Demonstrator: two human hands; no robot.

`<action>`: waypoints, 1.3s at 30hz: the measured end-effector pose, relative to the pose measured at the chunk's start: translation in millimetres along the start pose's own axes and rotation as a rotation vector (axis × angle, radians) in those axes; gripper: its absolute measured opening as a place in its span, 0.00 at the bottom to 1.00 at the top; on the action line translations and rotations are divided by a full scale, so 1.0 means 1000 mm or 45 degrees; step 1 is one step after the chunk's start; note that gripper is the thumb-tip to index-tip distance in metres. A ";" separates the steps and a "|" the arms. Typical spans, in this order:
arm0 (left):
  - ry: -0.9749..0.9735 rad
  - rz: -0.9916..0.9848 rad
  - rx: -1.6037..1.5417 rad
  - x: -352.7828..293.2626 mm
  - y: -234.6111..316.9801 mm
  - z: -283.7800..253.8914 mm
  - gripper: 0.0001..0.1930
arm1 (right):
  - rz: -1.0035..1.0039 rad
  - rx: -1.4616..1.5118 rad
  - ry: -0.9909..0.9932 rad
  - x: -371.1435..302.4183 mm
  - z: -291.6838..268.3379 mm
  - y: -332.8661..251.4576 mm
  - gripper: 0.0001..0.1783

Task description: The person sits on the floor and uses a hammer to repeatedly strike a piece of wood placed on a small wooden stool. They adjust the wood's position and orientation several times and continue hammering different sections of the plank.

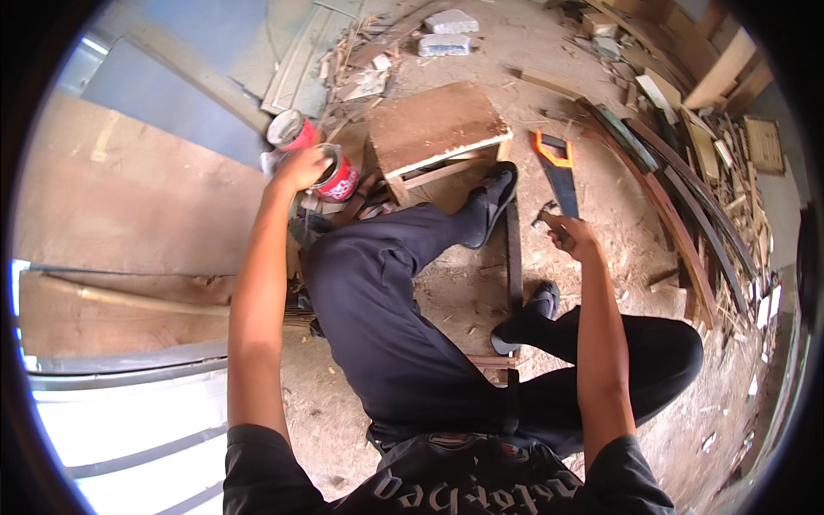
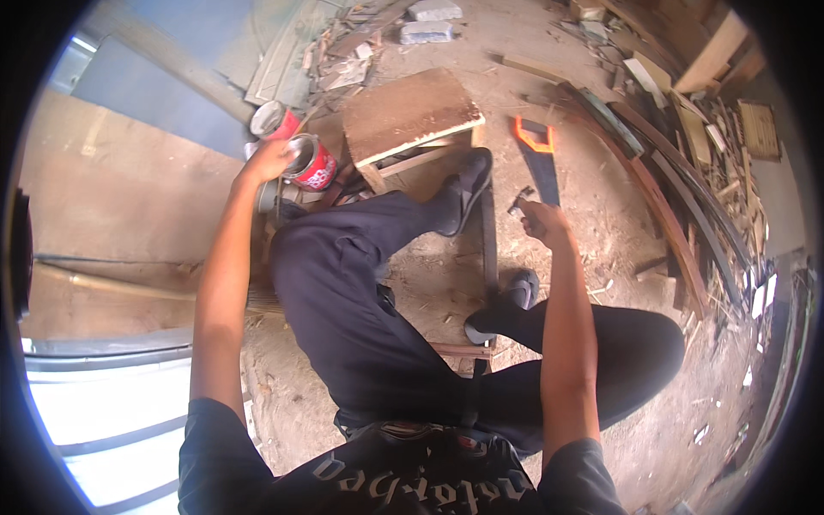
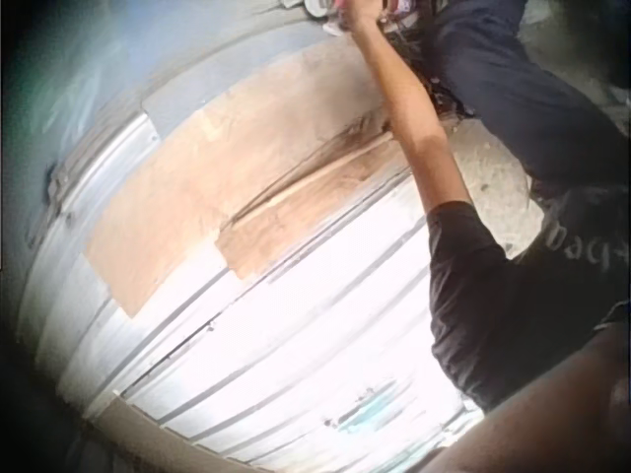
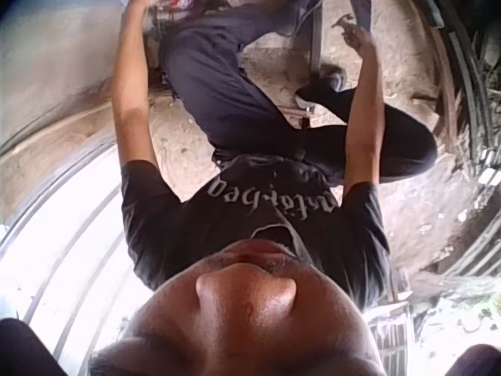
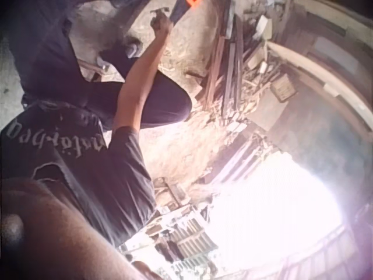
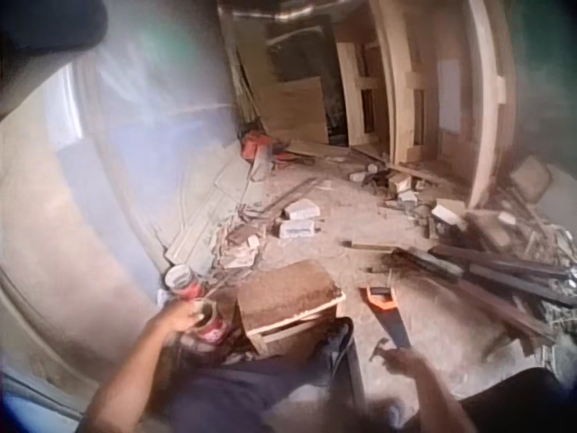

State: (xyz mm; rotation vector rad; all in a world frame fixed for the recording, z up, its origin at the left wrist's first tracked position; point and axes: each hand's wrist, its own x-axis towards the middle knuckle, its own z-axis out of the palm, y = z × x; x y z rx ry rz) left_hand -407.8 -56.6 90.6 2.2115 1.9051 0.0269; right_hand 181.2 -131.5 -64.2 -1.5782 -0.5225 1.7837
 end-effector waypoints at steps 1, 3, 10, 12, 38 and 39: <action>-0.236 -0.221 -0.004 0.000 -0.018 0.007 0.21 | -0.009 0.042 0.006 -0.003 -0.002 -0.001 0.15; -0.293 -0.471 0.226 -0.003 -0.026 0.028 0.37 | 0.003 0.124 -0.035 -0.001 -0.006 0.000 0.15; -0.262 -0.107 0.069 0.009 0.128 -0.020 0.45 | 0.167 -0.042 -0.208 -0.014 0.002 -0.027 0.13; -0.230 0.216 -0.223 0.019 0.161 -0.018 0.38 | 0.150 0.016 -0.238 -0.015 0.015 -0.021 0.14; -0.083 -0.041 -1.271 0.006 0.318 0.299 0.11 | -0.720 -0.079 0.312 0.082 0.073 -0.020 0.32; -0.096 -0.068 -1.309 0.006 0.317 0.305 0.11 | -0.721 -0.060 0.304 0.087 0.077 -0.021 0.32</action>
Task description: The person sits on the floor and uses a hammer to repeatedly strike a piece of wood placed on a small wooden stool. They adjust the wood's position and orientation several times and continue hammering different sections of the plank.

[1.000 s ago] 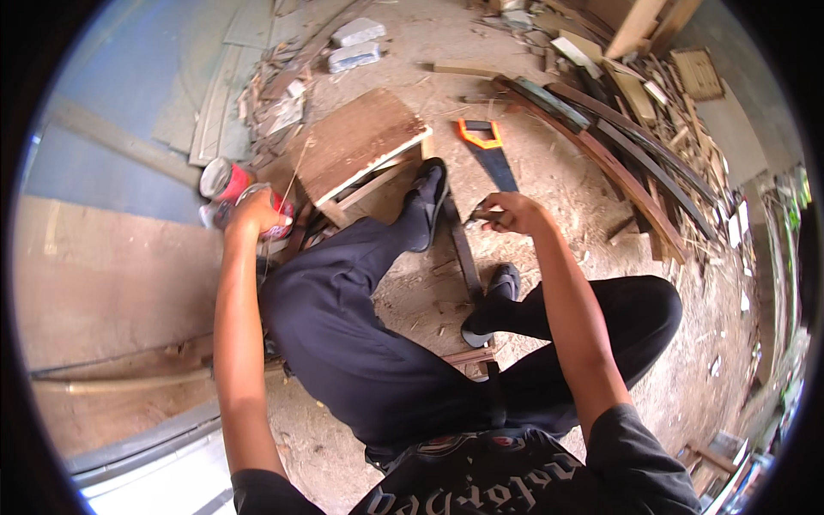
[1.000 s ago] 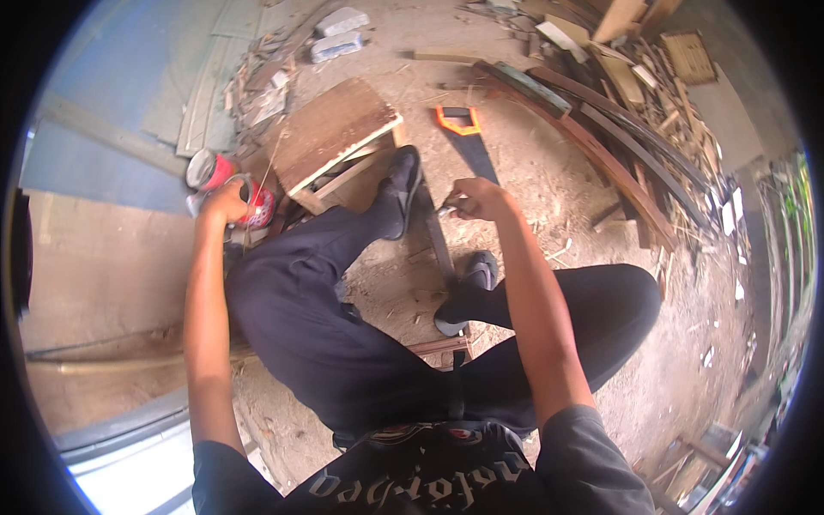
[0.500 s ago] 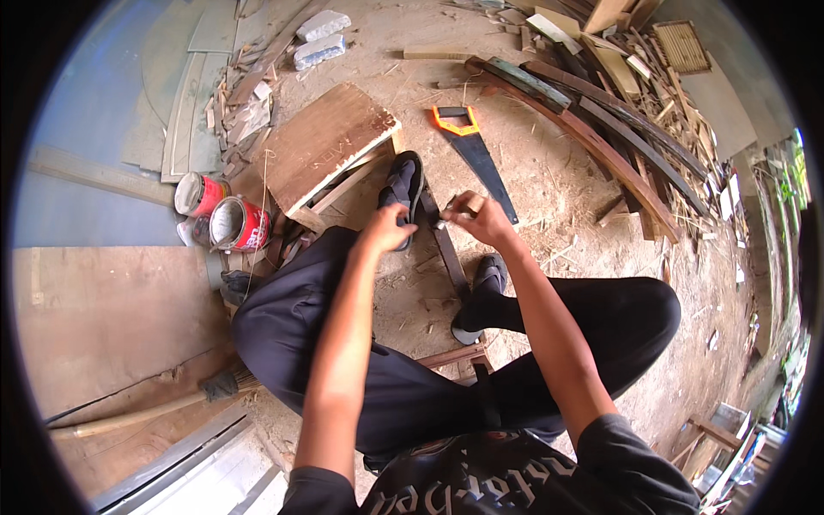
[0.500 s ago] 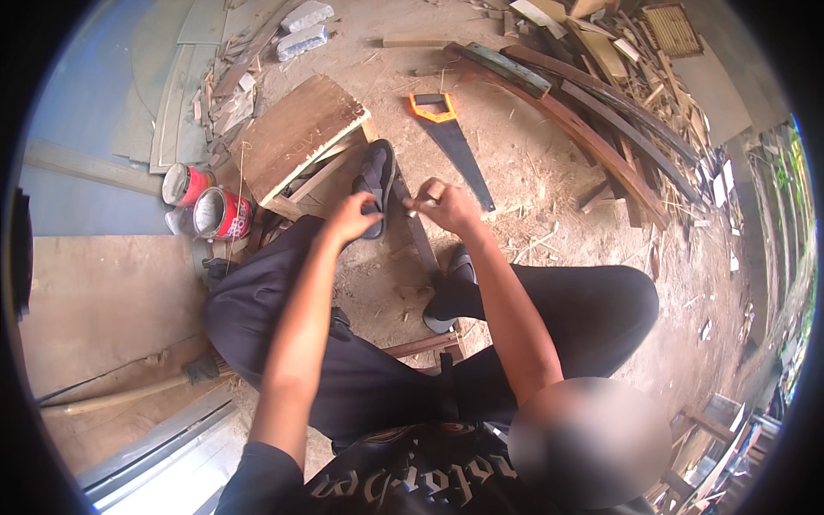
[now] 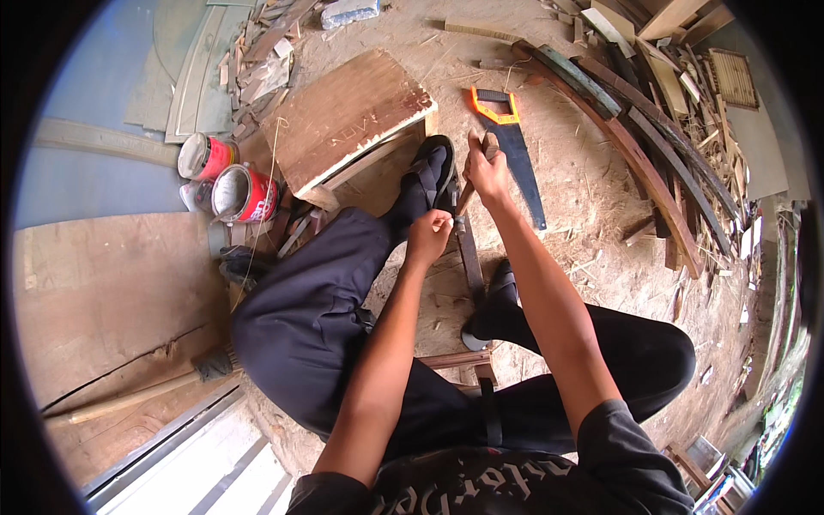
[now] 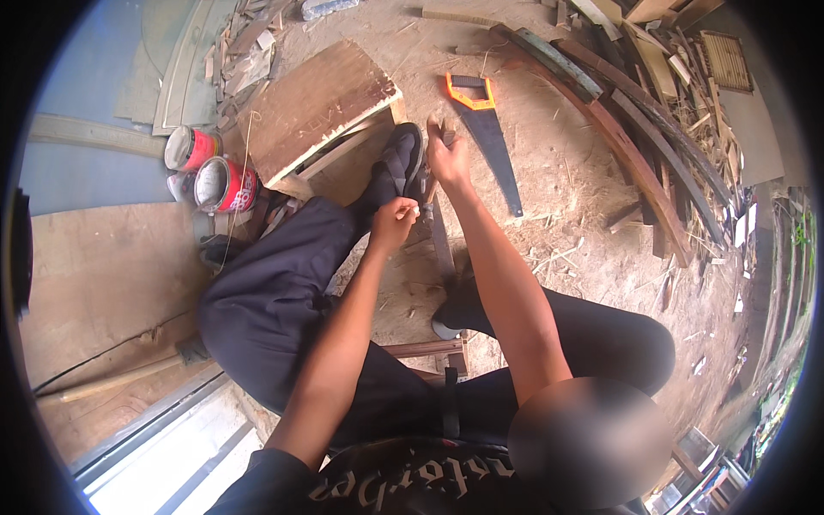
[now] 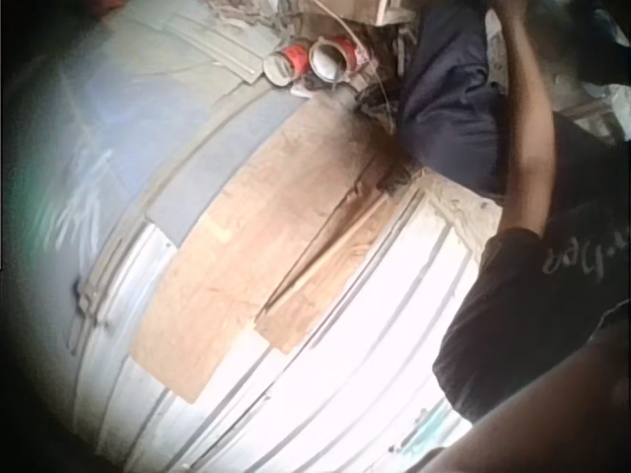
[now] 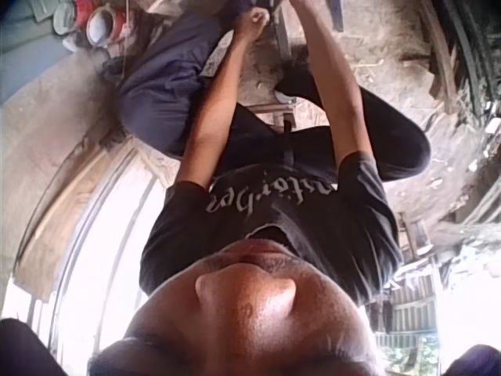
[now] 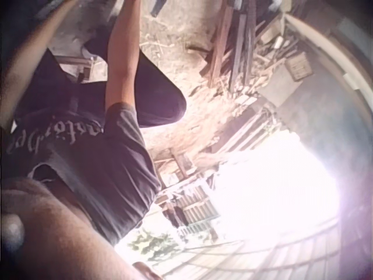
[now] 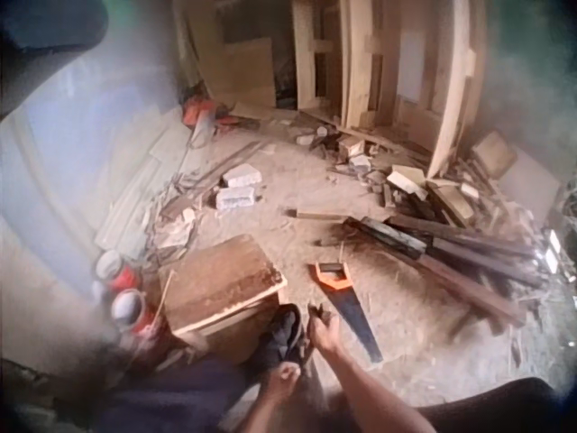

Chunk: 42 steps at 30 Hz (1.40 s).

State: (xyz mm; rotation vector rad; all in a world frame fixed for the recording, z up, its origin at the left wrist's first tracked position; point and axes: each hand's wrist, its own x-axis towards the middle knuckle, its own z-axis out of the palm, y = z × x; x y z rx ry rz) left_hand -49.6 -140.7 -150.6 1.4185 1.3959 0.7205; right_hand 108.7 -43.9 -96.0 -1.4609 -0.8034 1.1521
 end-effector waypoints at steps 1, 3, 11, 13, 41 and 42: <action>-0.001 -0.027 -0.039 0.000 -0.005 0.002 0.11 | 0.002 0.020 0.000 0.003 0.005 0.000 0.31; -0.022 -0.073 -0.117 -0.002 -0.014 0.005 0.11 | -0.017 -0.072 0.024 0.010 0.011 -0.003 0.31; 0.014 -0.221 -0.453 0.008 -0.012 0.005 0.12 | -0.119 -0.075 -0.170 0.006 0.007 -0.011 0.33; 0.073 -0.270 -0.553 0.017 0.002 0.003 0.12 | -0.155 -0.015 -0.261 -0.008 0.005 -0.030 0.36; 0.007 0.411 0.002 0.174 0.076 -0.007 0.16 | -0.041 0.177 -0.087 -0.028 -0.006 -0.054 0.22; 0.003 0.456 0.050 0.177 0.072 -0.002 0.15 | -0.058 0.164 -0.087 -0.028 -0.006 -0.051 0.22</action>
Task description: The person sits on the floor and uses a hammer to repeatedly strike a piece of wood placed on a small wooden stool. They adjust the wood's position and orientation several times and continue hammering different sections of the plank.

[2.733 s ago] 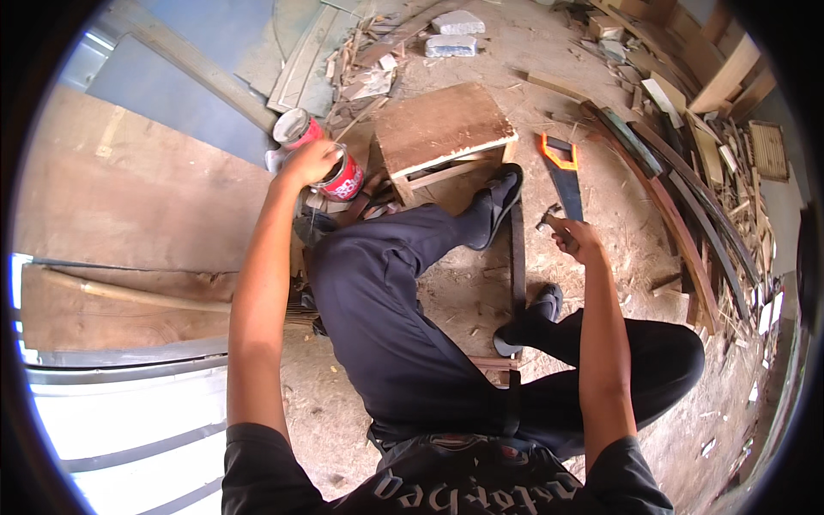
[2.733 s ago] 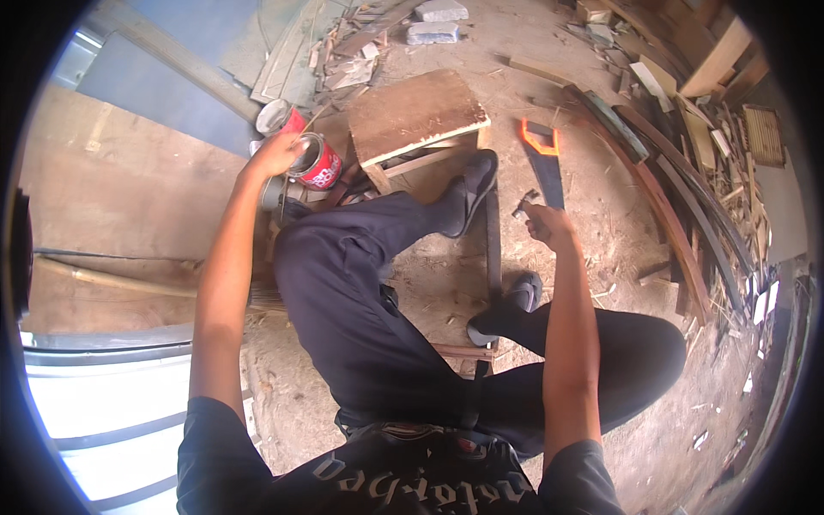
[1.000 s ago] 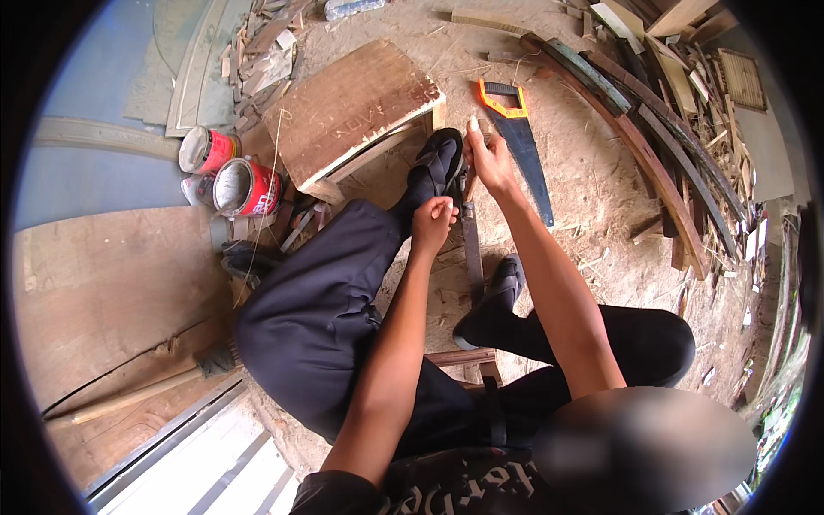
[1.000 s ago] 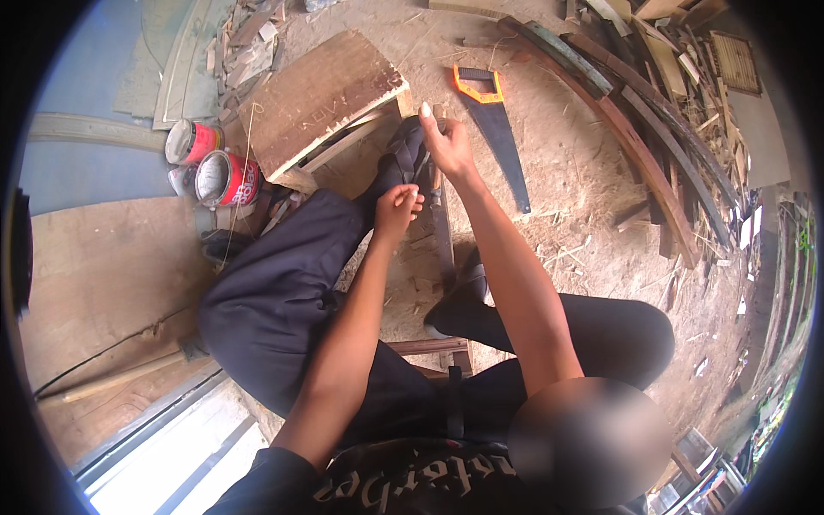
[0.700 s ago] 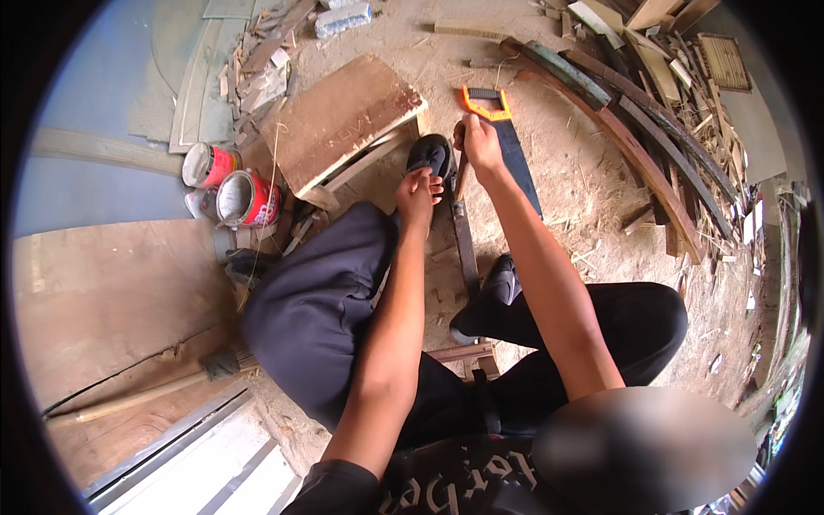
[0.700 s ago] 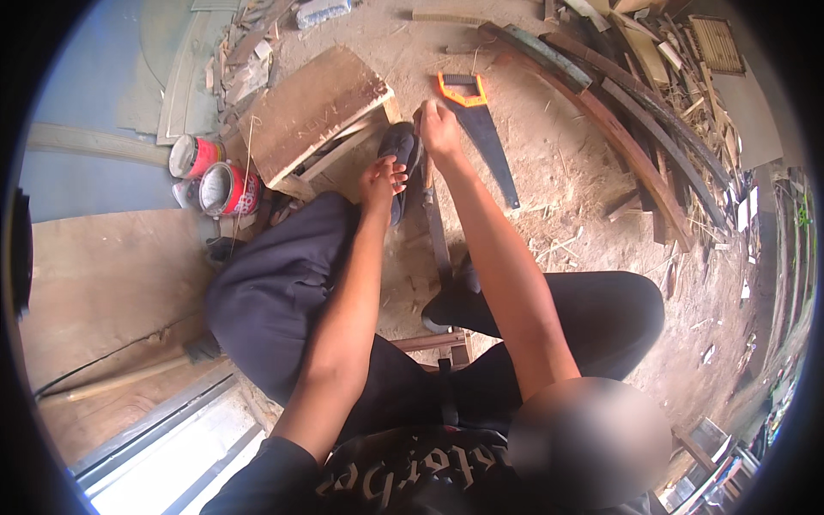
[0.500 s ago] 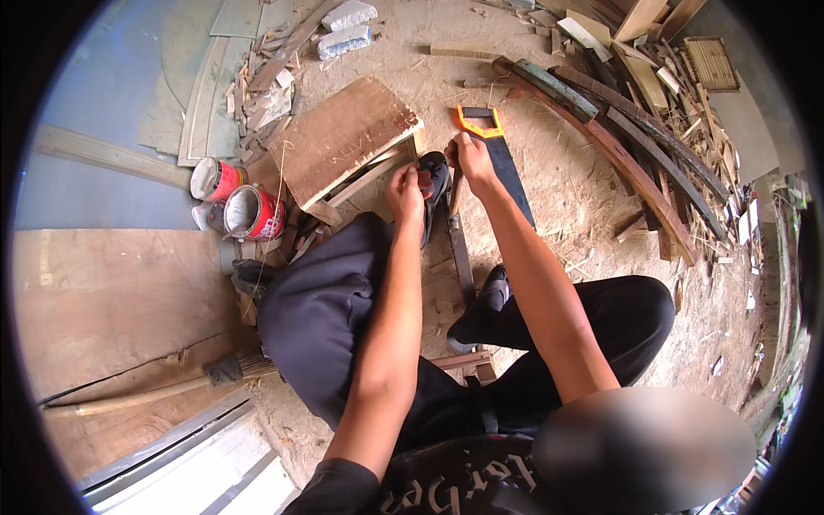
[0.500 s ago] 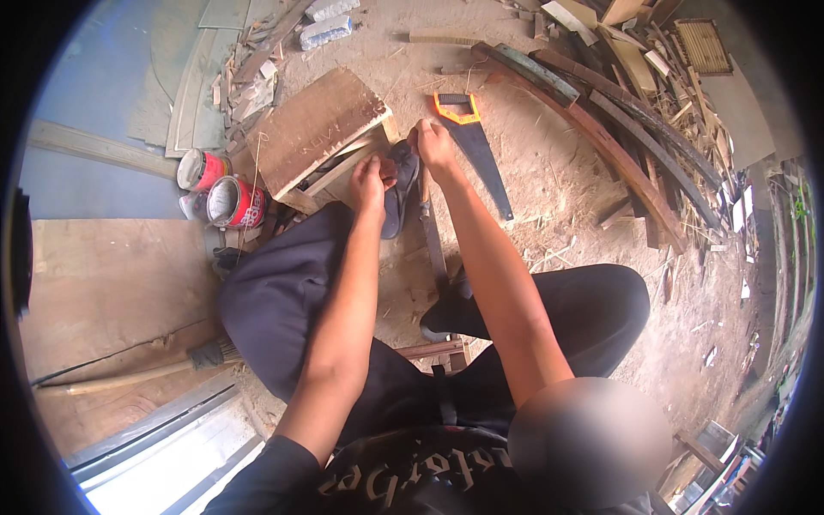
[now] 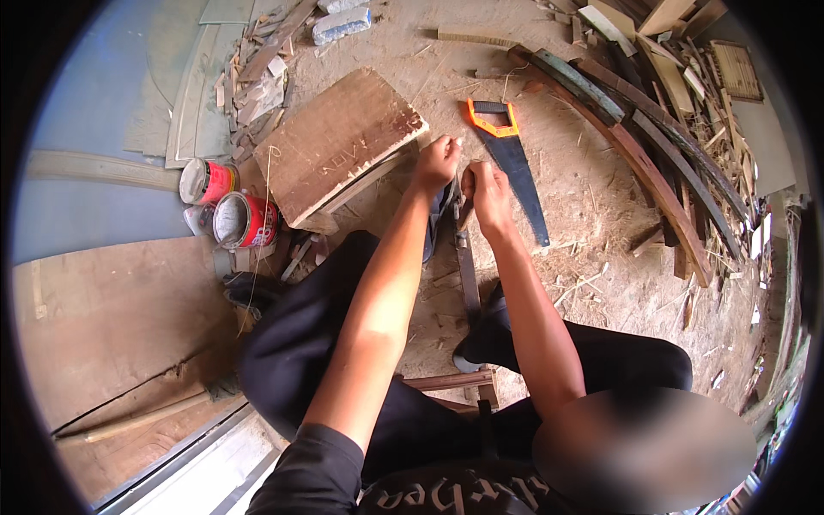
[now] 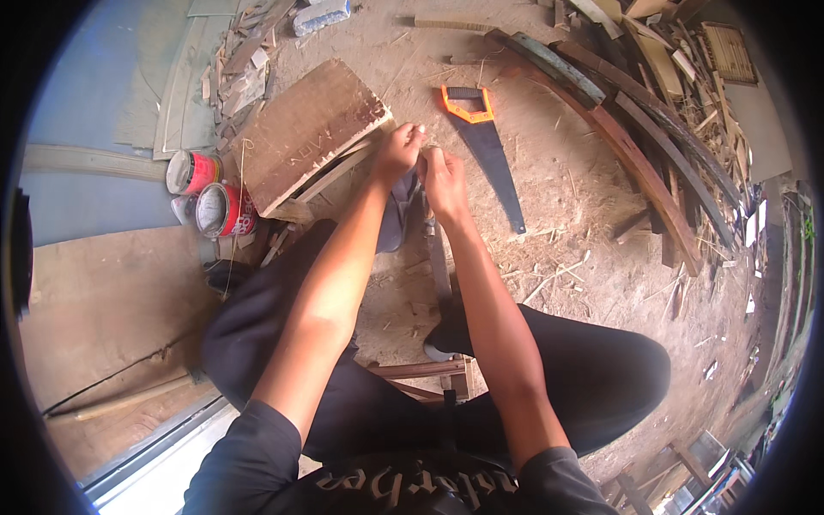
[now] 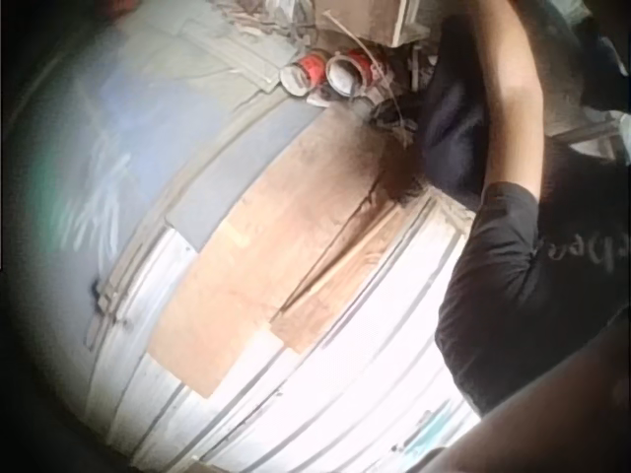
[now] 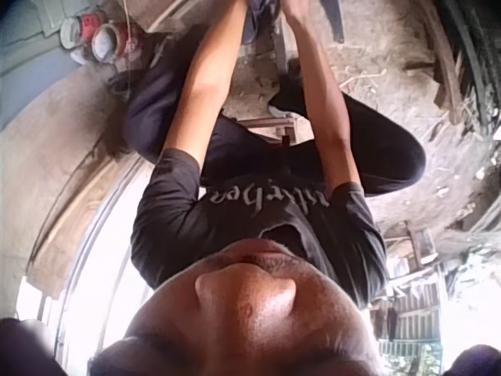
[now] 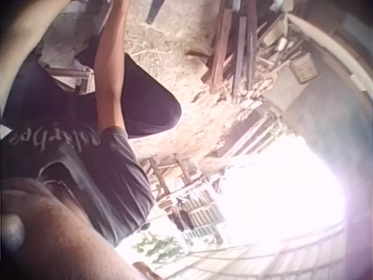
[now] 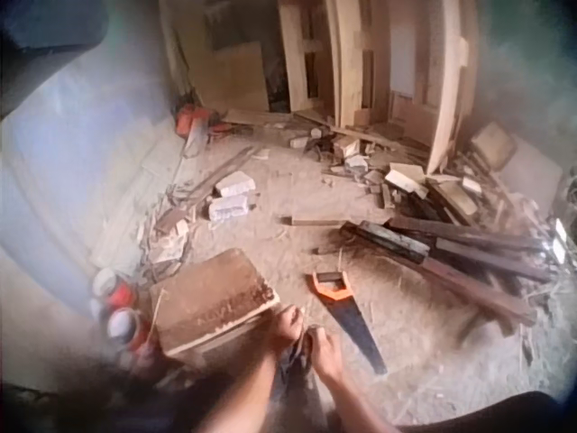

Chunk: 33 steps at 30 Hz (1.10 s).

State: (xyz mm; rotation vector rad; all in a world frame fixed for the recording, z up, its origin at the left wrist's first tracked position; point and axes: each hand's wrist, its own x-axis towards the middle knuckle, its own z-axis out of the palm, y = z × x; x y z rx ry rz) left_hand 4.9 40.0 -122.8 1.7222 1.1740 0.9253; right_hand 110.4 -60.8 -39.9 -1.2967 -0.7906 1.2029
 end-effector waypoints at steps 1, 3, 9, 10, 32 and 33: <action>-0.010 0.045 0.047 0.001 -0.005 0.006 0.15 | 0.013 0.014 0.012 -0.001 0.000 -0.002 0.22; -0.110 0.087 0.234 0.004 -0.016 0.016 0.13 | -0.024 0.024 0.023 -0.002 0.000 0.000 0.24; -0.268 0.217 1.176 0.014 -0.056 0.043 0.10 | 0.067 0.095 -0.014 0.001 -0.001 -0.002 0.29; -0.325 0.129 1.207 0.016 -0.056 0.048 0.10 | 0.095 0.107 -0.019 0.002 -0.002 -0.001 0.29; -0.326 -0.012 1.244 0.039 -0.070 0.042 0.09 | -0.060 -0.253 0.072 -0.038 -0.003 -0.001 0.21; -0.406 -0.047 1.261 0.030 -0.067 0.046 0.10 | 0.012 -0.168 0.108 -0.053 -0.001 -0.003 0.21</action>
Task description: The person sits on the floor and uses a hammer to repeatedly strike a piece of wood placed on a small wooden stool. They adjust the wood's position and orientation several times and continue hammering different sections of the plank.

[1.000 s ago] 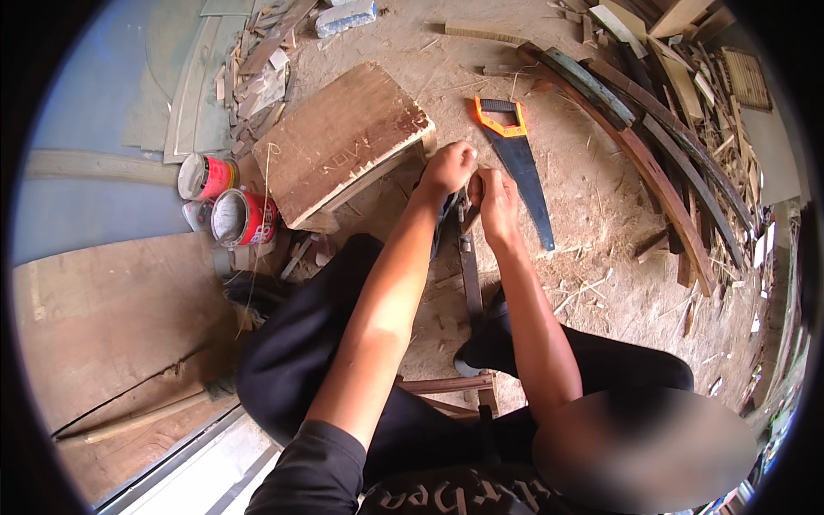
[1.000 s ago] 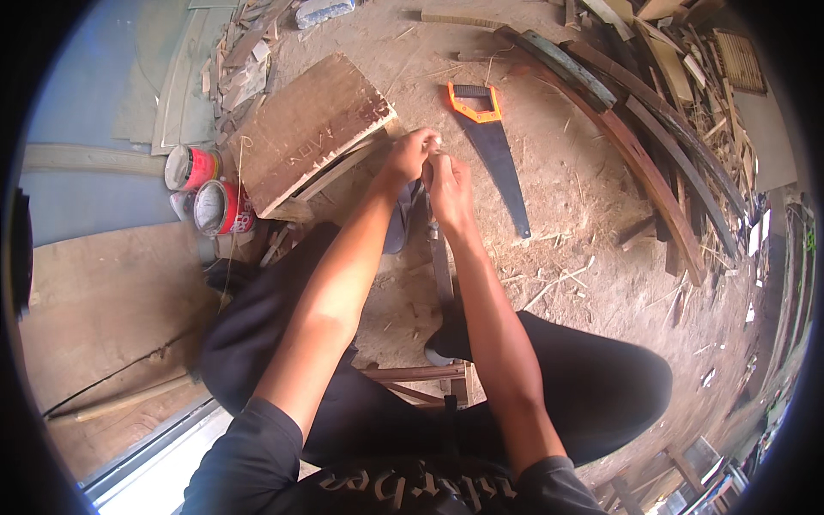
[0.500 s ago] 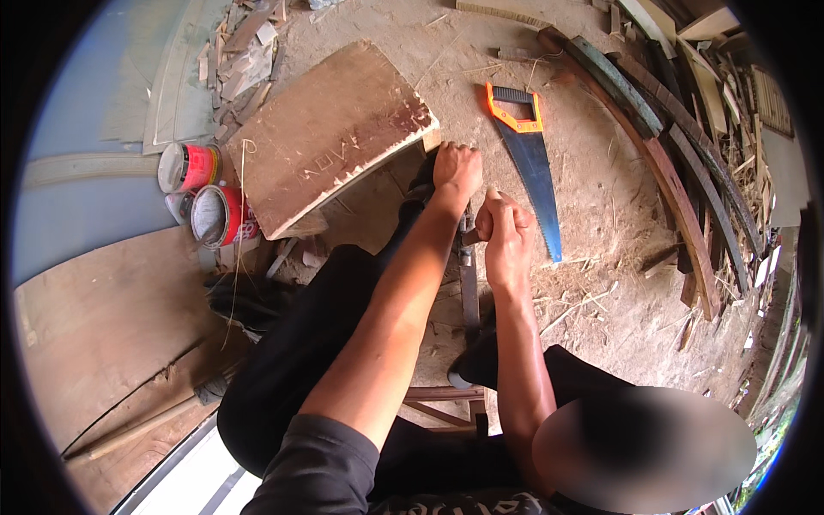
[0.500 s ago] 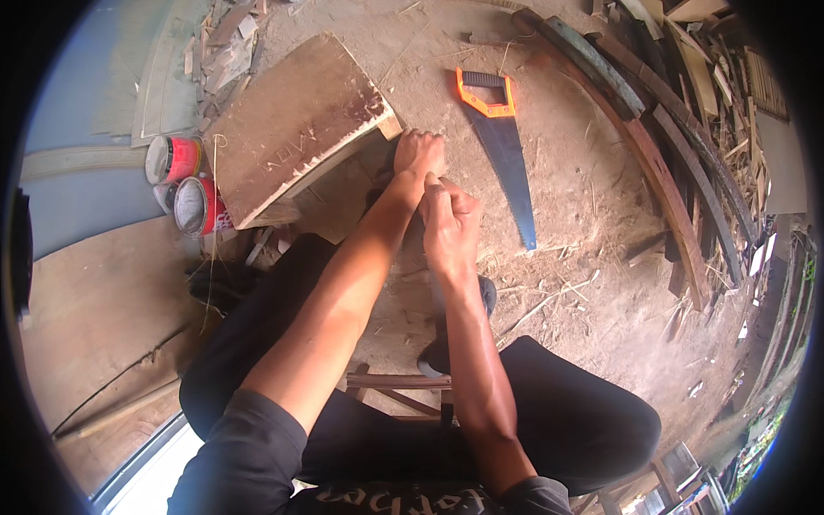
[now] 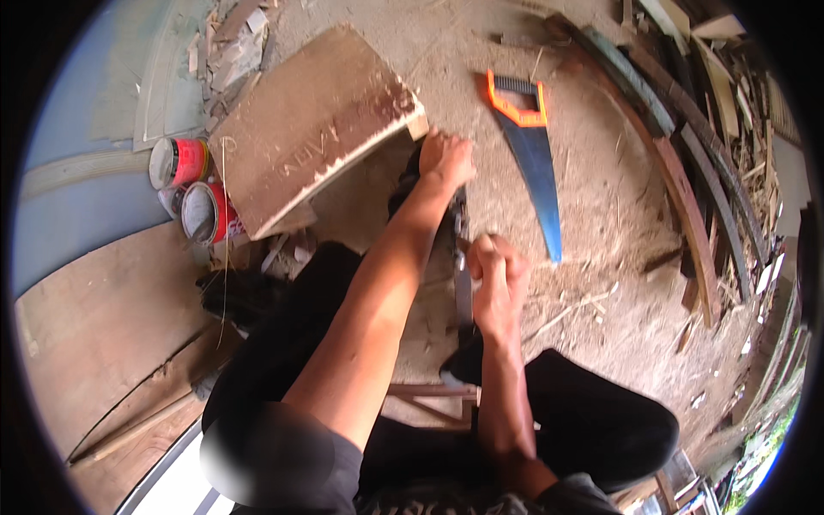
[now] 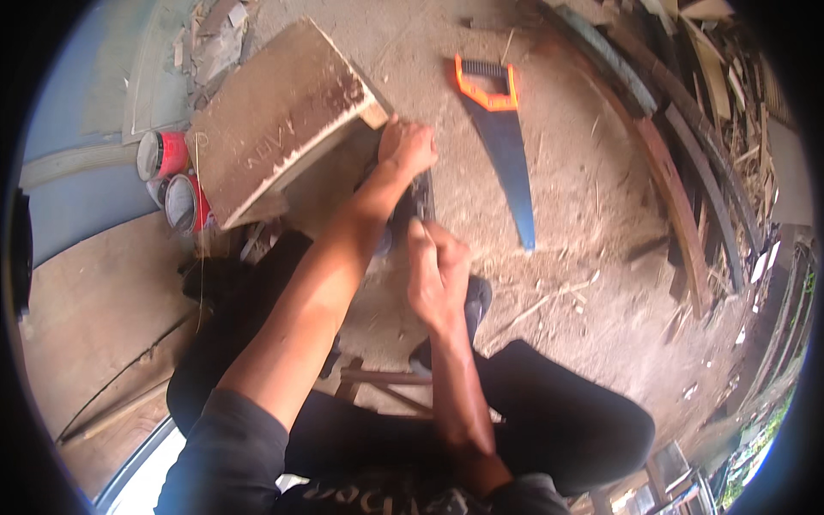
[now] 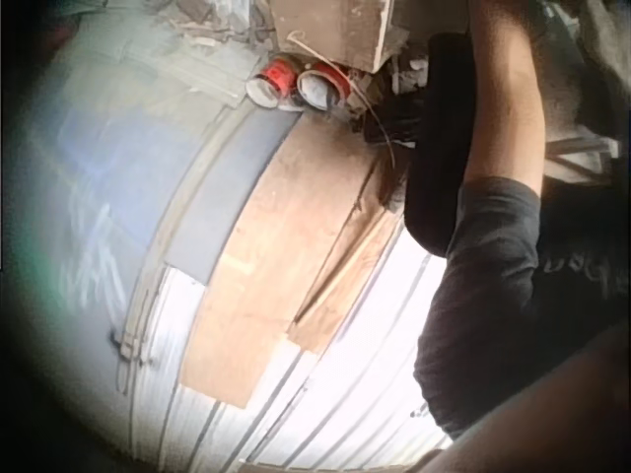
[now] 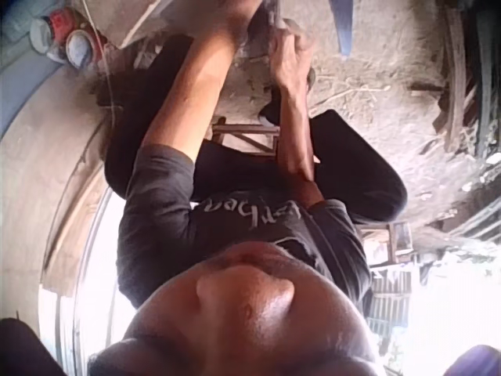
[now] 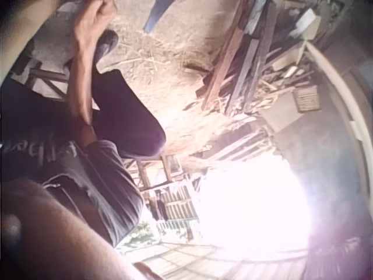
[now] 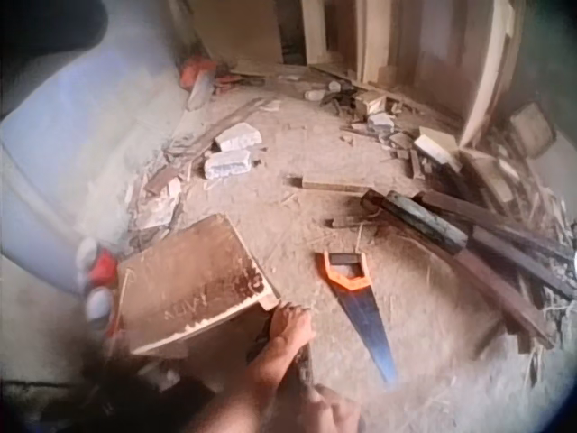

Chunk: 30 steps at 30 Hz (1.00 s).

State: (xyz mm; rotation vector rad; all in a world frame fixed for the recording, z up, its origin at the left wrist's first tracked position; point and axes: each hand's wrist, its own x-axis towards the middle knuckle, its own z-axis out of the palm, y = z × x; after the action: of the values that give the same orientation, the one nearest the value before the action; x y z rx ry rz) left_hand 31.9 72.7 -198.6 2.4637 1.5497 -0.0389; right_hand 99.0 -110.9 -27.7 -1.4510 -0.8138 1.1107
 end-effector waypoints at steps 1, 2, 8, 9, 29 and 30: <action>-0.085 0.005 0.017 -0.009 0.005 0.002 0.10 | -0.010 0.003 -0.011 0.002 -0.002 0.001 0.21; -0.063 0.019 0.004 -0.007 0.006 0.002 0.10 | -0.019 0.005 -0.020 0.005 -0.004 0.000 0.21; -0.224 -0.049 0.047 0.007 0.006 -0.012 0.15 | -0.186 0.038 -0.084 -0.030 -0.016 0.019 0.21; -0.178 -0.031 0.040 0.015 0.006 -0.012 0.15 | -0.215 0.146 -0.103 -0.027 -0.019 0.024 0.20; 0.075 -0.065 -0.052 0.003 -0.002 0.001 0.10 | 0.649 -1.125 -0.977 0.057 -0.010 -0.041 0.27; -0.004 -0.096 -0.049 0.002 -0.001 -0.005 0.11 | 0.792 -1.194 -1.159 0.064 -0.005 -0.040 0.24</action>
State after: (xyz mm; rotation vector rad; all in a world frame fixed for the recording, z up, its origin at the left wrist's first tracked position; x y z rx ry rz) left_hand 31.5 76.0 -194.5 2.3739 1.6263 -0.0256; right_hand 128.3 -46.3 -1.0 -2.0352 -1.7473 2.1012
